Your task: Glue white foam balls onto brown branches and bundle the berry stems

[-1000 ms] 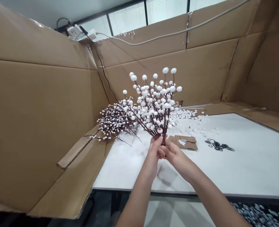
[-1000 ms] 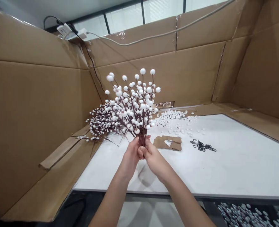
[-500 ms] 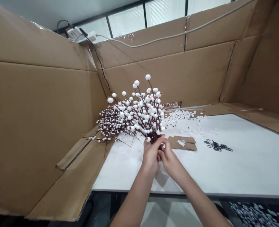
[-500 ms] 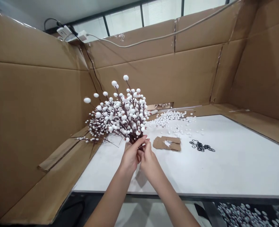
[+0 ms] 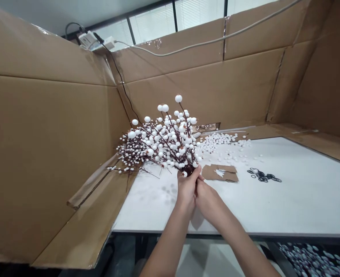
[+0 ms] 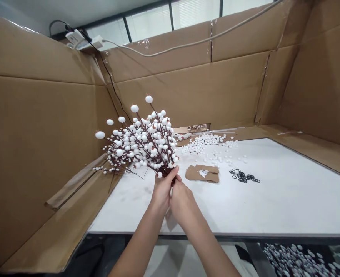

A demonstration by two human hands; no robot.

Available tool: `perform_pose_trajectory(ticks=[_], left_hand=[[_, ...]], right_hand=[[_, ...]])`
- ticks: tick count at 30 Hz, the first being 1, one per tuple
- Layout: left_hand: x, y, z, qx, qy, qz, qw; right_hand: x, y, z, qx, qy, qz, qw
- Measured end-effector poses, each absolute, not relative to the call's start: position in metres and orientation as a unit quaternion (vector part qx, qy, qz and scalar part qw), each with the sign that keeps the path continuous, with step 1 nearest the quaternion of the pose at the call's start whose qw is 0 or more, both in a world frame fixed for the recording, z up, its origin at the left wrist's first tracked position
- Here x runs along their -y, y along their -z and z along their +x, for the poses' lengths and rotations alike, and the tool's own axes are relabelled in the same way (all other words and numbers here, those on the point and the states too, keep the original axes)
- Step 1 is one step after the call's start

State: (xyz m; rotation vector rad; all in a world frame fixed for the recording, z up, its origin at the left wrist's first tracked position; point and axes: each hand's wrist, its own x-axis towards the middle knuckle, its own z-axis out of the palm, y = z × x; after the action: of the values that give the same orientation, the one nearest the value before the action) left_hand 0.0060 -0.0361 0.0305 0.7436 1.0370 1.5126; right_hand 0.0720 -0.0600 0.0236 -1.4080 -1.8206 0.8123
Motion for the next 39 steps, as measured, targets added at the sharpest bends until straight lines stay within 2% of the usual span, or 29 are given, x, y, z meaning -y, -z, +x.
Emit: perform_pose_trajectory(ticks=[7,17,27,39], left_hand=[[0.032,-0.029,0.009,-0.418,-0.662,0.308,0.54],[0.029,-0.039,0.01,-0.394,-0.69,0.305,0.525],[0.032,-0.039,0.012,-0.381,-0.696,0.316,0.52],[0.048,-0.024,-0.01,-0.377,-0.598,0.42,0.569]], right_hand=[[0.063,-0.028,0.067,0.665,-0.275,-0.619,0.314],[0.05,-0.009,0.069,0.668,-0.225,-0.615,0.355],[0.048,-0.008,0.072,0.662,-0.245,-0.607,0.365],[0.049,-0.008,0.075,0.638,-0.304,-0.573,0.416]])
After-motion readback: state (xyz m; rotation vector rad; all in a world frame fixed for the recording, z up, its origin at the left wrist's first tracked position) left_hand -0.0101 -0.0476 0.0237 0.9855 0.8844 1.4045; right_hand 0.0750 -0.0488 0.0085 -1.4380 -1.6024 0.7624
